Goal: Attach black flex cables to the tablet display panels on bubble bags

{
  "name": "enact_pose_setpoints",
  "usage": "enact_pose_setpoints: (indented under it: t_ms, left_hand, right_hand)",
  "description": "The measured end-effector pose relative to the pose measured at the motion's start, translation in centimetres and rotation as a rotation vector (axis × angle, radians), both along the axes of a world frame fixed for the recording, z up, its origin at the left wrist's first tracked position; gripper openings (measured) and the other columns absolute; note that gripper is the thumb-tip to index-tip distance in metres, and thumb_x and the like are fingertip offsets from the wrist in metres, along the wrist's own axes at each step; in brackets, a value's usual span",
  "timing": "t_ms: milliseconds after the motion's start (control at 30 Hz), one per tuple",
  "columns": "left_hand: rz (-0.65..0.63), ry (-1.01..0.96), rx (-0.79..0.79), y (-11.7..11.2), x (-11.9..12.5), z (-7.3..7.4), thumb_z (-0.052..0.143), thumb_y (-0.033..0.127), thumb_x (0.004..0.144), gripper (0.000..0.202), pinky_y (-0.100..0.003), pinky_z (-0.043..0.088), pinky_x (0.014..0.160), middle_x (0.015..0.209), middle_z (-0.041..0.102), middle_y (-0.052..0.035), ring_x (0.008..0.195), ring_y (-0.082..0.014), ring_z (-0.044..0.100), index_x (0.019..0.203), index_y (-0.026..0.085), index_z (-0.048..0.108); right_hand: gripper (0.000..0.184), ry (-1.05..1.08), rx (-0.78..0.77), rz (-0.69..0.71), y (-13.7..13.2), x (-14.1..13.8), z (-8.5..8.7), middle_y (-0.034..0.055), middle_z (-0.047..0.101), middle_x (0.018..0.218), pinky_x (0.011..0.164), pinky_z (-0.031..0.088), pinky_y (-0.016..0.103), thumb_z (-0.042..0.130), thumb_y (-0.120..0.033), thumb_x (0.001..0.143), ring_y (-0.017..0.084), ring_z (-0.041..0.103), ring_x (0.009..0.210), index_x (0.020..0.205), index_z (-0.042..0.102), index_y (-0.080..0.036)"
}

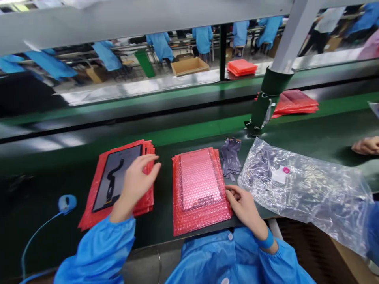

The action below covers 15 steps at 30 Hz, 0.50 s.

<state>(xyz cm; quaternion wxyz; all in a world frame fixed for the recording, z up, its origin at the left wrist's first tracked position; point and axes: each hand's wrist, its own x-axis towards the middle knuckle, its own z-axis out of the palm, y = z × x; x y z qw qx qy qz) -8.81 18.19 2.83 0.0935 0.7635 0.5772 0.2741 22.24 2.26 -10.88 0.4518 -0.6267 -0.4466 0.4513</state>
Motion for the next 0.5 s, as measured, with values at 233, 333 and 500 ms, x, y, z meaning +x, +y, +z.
enact_pose_setpoints:
  t_ms: [233,333,500]
  left_hand:
    - [-0.458,0.096,0.011,-0.9,10.0,-6.7,0.056,0.042,0.098,0.037,-0.053,0.052,0.11,0.134,0.067,-0.0161,0.125,-0.0304,0.063,0.119,0.016,0.072]
    - [-0.475,0.144,-0.053,-0.6,9.2,-9.4,0.057,0.046,0.099,0.046,-0.058,0.045,0.115,0.147,0.057,-0.0179,0.136,-0.0341,0.055,0.131,0.015,0.067]
    - [-0.434,0.114,-0.061,-0.5,6.0,-11.8,0.054,0.058,0.098,0.054,-0.053,0.04,0.122,0.152,0.054,-0.0121,0.14,-0.0325,0.052,0.137,0.023,0.064]
  right_hand:
    - [0.042,-0.402,0.006,0.127,5.3,4.4,2.2,0.0088,0.073,0.087,0.068,0.053,0.031,0.049,-0.048,0.104,0.019,0.066,0.074,0.116,0.073,-0.017]
    - [0.045,-0.533,-0.067,0.117,8.9,5.3,1.5,0.0092,0.073,0.089,0.069,0.049,0.028,0.051,-0.054,0.104,0.018,0.066,0.077,0.114,0.07,-0.014]
    - [0.056,-0.708,-0.184,0.017,12.3,3.9,-0.5,0.0129,0.073,0.096,0.073,0.045,0.03,0.07,-0.068,0.087,0.024,0.068,0.087,0.103,0.07,-0.014]
